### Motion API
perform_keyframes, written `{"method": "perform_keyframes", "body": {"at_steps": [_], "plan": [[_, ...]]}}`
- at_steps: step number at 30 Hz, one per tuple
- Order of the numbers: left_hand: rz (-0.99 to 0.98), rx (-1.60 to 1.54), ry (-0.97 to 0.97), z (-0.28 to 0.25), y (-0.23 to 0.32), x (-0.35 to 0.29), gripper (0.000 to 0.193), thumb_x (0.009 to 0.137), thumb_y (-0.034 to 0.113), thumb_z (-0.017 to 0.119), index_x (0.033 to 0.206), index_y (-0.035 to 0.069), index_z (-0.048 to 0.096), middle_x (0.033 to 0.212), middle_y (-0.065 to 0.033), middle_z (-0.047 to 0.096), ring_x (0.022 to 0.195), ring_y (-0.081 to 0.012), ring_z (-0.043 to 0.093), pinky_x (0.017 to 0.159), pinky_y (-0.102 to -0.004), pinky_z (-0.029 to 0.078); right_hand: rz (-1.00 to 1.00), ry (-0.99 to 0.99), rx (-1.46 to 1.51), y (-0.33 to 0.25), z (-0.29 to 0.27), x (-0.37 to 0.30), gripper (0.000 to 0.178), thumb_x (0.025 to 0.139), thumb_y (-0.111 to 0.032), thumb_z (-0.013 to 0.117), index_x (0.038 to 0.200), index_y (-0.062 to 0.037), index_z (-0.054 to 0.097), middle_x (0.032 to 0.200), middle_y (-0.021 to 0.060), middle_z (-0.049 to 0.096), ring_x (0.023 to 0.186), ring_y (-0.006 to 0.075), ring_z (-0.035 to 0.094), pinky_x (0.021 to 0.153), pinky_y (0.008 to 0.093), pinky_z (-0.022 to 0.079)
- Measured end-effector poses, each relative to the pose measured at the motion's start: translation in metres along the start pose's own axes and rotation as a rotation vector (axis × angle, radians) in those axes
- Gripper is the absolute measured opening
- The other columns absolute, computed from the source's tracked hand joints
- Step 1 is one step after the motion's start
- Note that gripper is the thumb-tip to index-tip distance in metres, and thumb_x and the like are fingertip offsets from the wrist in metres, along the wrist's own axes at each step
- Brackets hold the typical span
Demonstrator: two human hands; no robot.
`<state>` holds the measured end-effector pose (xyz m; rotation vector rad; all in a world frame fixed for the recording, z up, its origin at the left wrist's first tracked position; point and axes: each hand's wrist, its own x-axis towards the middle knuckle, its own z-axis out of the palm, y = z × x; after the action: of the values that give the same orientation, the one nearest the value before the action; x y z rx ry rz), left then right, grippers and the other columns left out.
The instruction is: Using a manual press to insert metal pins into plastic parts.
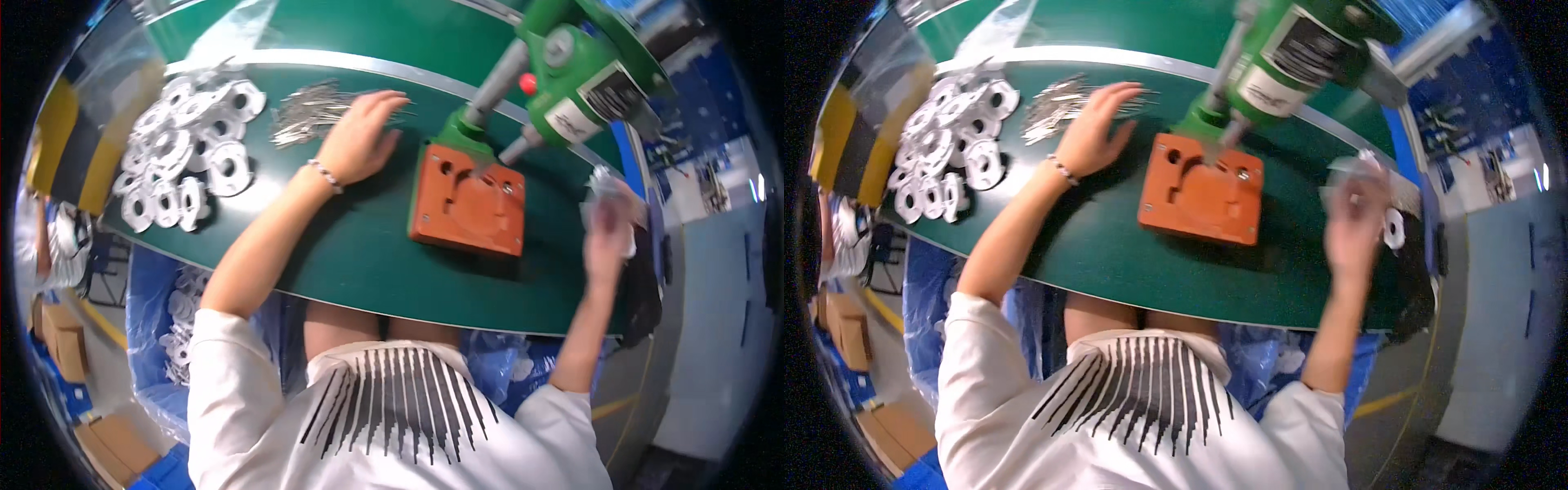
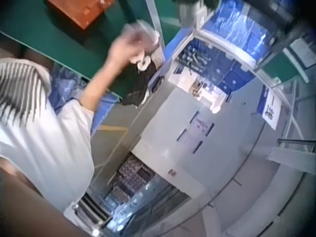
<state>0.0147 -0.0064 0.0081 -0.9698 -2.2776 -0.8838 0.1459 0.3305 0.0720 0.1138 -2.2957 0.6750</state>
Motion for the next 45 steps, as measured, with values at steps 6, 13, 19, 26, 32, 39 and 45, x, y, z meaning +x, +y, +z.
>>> {"method": "perform_keyframes", "body": {"at_steps": [6, 13, 19, 26, 32, 39, 45], "plan": [[0.001, -0.044, -0.026, 0.001, -0.001, 0.005, 0.047, 0.076, 0.003, 0.06, 0.12, 0.005, 0.044, 0.126, -0.0137, 0.045, 0.116, -0.0321, 0.043, 0.098, -0.0383, 0.036, -0.079, -0.211, 0.222, -0.089, 0.072, -0.014, 0.016, 0.071, -0.012, 0.064, 0.068, -0.0031, 0.052, 0.113, 0.0182, 0.051, 0.101, 0.0355, 0.05, 0.09, 0.0423, 0.037], [-0.015, 0.032, -0.085, -0.001, -0.008, 0.001, 0.04, 0.076, 0.004, 0.06, 0.115, 0.005, 0.048, 0.129, -0.014, 0.042, 0.118, -0.0329, 0.041, 0.098, -0.0388, 0.036, -0.074, -0.295, 0.195, -0.088, 0.064, -0.02, 0.014, 0.067, -0.013, 0.07, 0.077, -0.0053, 0.065, 0.121, 0.0166, 0.052, 0.112, 0.0358, 0.045, 0.095, 0.0419, 0.034], [0.01, 0.031, -0.089, 0.0, -0.005, -0.001, 0.031, 0.075, 0.005, 0.061, 0.105, 0.003, 0.05, 0.127, -0.0153, 0.043, 0.115, -0.0338, 0.043, 0.096, -0.0393, 0.038, -0.085, -0.317, 0.379, -0.08, 0.049, -0.011, 0.027, 0.066, -0.006, 0.071, 0.092, -0.004, 0.064, 0.116, 0.0153, 0.056, 0.103, 0.0303, 0.054, 0.089, 0.0355, 0.042], [-0.005, 0.017, -0.105, 0.001, -0.01, -0.001, 0.032, 0.076, 0.003, 0.059, 0.107, 0.004, 0.049, 0.129, -0.015, 0.042, 0.117, -0.0342, 0.042, 0.097, -0.0401, 0.037, -0.235, -0.479, 0.201, -0.077, 0.05, 0.002, 0.029, 0.064, -0.006, 0.072, 0.093, -0.0038, 0.064, 0.107, 0.0111, 0.059, 0.093, 0.0266, 0.054, 0.081, 0.0352, 0.045], [-0.012, -0.013, -0.096, -0.001, -0.01, 0.001, 0.031, 0.075, 0.004, 0.06, 0.105, 0.004, 0.051, 0.128, -0.0147, 0.043, 0.115, -0.0346, 0.044, 0.094, -0.0394, 0.039, -0.286, -0.513, 0.197, -0.074, 0.054, 0.008, 0.026, 0.066, -0.01, 0.071, 0.091, -0.0051, 0.065, 0.111, 0.0087, 0.058, 0.104, 0.0251, 0.049, 0.091, 0.0366, 0.039], [-0.132, 0.139, 0.014, -0.029, -0.042, 0.005, 0.012, 0.071, 0.006, 0.067, 0.081, 0.005, 0.062, 0.101, -0.0103, 0.058, 0.093, -0.0299, 0.056, 0.082, -0.0371, 0.045, -0.32, -0.623, 0.167, -0.072, 0.055, 0.011, 0.024, 0.068, -0.008, 0.07, 0.091, -0.0061, 0.066, 0.115, 0.0086, 0.055, 0.11, 0.0258, 0.047, 0.098, 0.0408, 0.032], [-0.224, 0.247, -0.146, -0.013, -0.029, 0.001, 0.013, 0.069, 0.014, 0.069, 0.08, 0.01, 0.064, 0.098, -0.0069, 0.056, 0.095, -0.0266, 0.053, 0.081, -0.0383, 0.04, -0.159, -0.487, 0.452, -0.062, 0.061, 0.0, 0.035, 0.066, -0.007, 0.071, 0.1, -0.006, 0.062, 0.118, 0.0108, 0.051, 0.107, 0.0287, 0.049, 0.098, 0.04, 0.033]]}}
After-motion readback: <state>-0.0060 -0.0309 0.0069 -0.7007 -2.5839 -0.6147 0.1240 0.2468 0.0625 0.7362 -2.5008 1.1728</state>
